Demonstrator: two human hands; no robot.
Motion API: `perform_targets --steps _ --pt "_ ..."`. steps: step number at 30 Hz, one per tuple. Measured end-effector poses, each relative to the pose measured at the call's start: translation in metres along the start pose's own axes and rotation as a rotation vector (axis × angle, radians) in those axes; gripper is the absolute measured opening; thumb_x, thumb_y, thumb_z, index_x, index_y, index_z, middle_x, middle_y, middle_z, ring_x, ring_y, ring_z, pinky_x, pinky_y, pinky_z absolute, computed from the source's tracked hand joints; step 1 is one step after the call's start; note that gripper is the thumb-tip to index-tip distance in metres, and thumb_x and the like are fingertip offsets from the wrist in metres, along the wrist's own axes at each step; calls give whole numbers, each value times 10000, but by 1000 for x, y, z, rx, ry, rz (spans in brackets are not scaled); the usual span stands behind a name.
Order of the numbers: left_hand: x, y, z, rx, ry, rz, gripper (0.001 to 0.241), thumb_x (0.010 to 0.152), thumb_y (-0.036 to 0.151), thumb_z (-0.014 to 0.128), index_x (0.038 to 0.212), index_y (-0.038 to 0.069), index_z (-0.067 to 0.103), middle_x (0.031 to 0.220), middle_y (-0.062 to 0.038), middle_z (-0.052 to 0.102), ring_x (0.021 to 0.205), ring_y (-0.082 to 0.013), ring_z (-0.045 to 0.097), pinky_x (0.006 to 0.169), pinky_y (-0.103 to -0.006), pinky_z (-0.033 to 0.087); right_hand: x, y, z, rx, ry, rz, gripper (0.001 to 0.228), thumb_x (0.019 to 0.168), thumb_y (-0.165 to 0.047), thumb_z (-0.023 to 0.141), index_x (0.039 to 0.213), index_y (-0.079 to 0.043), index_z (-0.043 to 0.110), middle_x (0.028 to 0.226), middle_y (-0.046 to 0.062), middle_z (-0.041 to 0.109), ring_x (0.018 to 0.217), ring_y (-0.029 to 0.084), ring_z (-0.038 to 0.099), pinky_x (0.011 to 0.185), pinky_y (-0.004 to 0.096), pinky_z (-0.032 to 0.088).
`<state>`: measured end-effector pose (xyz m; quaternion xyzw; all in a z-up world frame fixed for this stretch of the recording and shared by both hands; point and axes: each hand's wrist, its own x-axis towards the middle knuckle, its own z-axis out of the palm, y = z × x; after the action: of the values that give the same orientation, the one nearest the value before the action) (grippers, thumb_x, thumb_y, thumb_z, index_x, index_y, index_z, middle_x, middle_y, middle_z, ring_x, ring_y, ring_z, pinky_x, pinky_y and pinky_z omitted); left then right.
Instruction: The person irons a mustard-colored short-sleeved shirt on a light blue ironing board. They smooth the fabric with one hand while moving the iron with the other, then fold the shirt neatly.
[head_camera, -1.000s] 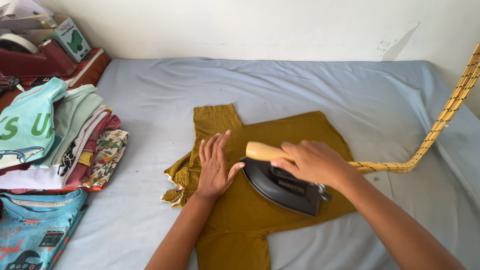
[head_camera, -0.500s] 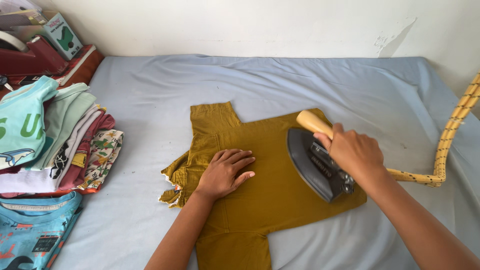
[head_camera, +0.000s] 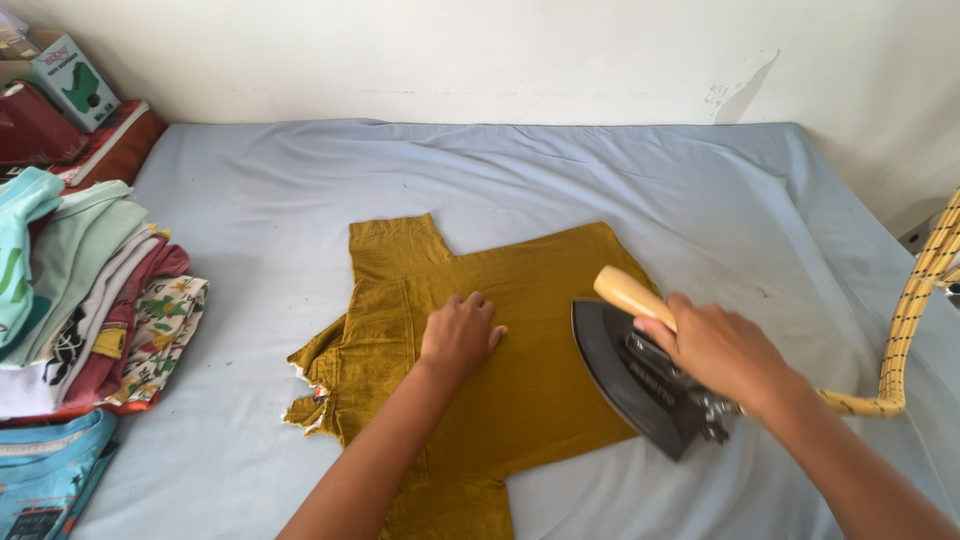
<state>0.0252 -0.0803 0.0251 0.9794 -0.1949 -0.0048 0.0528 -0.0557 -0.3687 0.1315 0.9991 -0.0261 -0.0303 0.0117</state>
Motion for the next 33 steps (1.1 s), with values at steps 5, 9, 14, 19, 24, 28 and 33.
perform_targets --steps 5,9,14,19,24,28,33 --pt "25 10 40 235 136 41 385 1050 418 463 1076 71 630 1073 -81 572 1026 -246 546 872 -429 520 -43 0 4 -197 79 13 585 958 -646 430 974 -84 589 606 132 693 571 371 721 515 464 584" --pt "9 1 36 60 225 30 307 1028 371 473 1069 88 587 1088 -85 548 1085 -262 505 935 -437 456 -35 6 6 -240 158 40 577 953 -638 436 979 -82 586 578 135 688 535 366 708 485 466 570" --pt "0 0 33 -68 367 97 332 1027 340 487 1217 74 544 1286 -109 533 1264 -281 476 1107 -453 351 23 15 14 -166 224 146 607 1031 -626 411 961 -58 612 645 172 701 630 397 721 596 506 584" --pt "2 -3 35 -195 304 77 485 1020 409 449 1410 122 477 1531 -76 415 1476 -269 300 1210 -486 206 75 21 11 -37 194 178 629 1049 -611 396 1008 -25 623 743 214 719 732 428 734 668 537 586" --pt "5 -4 33 -176 169 24 592 1026 479 350 1546 196 349 1651 -22 252 1543 -232 152 1244 -491 88 72 23 -2 44 114 71 630 1003 -639 417 1017 -48 634 762 201 714 757 442 701 687 542 559" --pt "4 -5 34 -164 187 33 602 1022 482 354 1551 195 334 1654 -23 244 1540 -241 136 1235 -511 73 34 14 -17 72 -105 88 573 978 -609 421 1026 -75 622 688 172 712 667 404 718 681 527 557" --pt "4 -4 35 -187 201 32 602 1017 468 380 1549 188 345 1655 -29 255 1540 -248 157 1234 -519 86 -12 0 -12 -70 -98 88 544 939 -626 423 988 -110 586 617 143 703 622 383 716 614 514 565"
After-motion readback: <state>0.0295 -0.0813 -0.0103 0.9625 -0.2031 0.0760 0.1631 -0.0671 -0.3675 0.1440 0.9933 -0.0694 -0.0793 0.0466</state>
